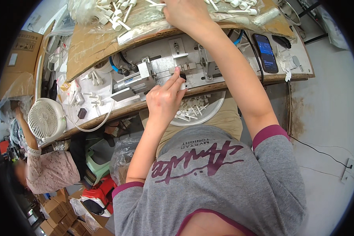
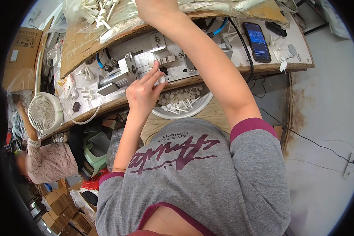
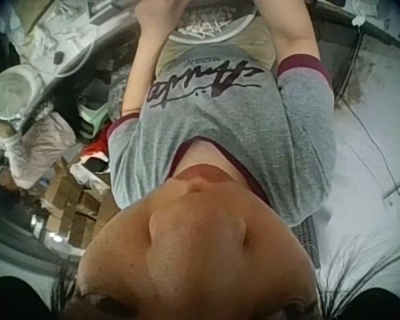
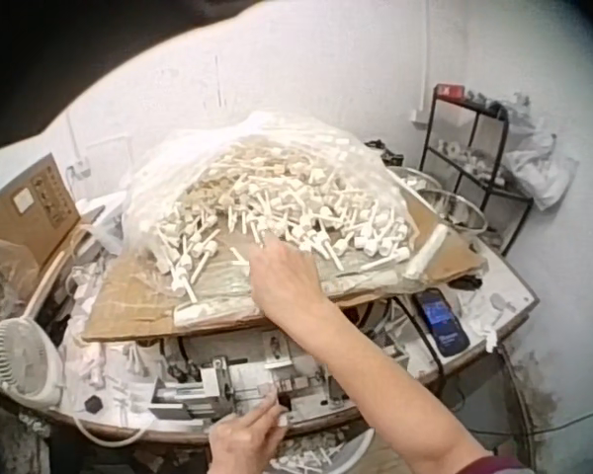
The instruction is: The user is assembling small white plastic medical or industrial components using a manual press tool on a workbench.
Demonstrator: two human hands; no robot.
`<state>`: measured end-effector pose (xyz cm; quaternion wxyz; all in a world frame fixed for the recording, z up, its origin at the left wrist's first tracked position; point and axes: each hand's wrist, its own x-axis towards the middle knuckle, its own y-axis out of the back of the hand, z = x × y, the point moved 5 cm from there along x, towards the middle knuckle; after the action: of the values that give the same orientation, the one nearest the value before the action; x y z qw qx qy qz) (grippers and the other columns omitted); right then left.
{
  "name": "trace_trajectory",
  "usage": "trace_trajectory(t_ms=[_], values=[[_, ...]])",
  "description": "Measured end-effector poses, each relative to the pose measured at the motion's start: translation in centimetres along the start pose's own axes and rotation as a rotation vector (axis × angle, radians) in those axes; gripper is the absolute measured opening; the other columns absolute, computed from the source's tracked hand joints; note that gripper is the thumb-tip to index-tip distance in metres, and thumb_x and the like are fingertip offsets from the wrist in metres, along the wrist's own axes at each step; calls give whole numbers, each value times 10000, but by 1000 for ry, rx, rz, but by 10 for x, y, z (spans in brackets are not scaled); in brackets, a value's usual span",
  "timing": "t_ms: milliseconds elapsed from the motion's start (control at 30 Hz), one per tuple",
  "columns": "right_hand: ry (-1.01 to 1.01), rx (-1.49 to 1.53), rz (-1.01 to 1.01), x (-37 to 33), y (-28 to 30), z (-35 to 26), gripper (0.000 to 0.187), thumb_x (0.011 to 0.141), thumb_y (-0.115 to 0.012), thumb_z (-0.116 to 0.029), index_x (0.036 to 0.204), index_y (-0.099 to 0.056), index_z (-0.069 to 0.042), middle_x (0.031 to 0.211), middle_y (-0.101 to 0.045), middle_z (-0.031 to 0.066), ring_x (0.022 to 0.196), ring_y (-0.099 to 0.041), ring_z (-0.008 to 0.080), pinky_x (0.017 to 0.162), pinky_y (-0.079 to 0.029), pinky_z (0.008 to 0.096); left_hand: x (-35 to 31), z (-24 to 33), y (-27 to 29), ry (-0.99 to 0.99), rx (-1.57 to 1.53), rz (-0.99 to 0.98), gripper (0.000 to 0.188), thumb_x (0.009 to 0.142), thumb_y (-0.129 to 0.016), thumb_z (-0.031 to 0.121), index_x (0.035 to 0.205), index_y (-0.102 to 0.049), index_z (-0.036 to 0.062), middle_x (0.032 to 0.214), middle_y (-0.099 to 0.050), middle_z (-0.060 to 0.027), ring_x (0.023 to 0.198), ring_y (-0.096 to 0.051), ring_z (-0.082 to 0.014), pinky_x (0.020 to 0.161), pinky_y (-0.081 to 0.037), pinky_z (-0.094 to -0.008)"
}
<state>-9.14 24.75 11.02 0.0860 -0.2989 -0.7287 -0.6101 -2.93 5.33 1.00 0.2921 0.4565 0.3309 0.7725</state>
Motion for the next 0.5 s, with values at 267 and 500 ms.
trace_trajectory(t_ms=[267,500], values=[[-46,285,170,3,2,23,245,851,-569,-62,1027,-717,21,1063,-666,253,914,-675,391,817,-539,483,-4,4,7,15,-61,-84,327,708,-853,207,992,-738,92,1250,-688,-63,585,-669,-152,578,-527,-261],[-294,1057,227,-85,20,-4,240,900,-622,-43,1120,-718,-51,994,-688,80,852,-688,128,689,-556,270,41,25,68,67,-324,252,586,681,-903,214,1179,-653,31,999,-699,-85,676,-640,-154,587,-529,-275]])
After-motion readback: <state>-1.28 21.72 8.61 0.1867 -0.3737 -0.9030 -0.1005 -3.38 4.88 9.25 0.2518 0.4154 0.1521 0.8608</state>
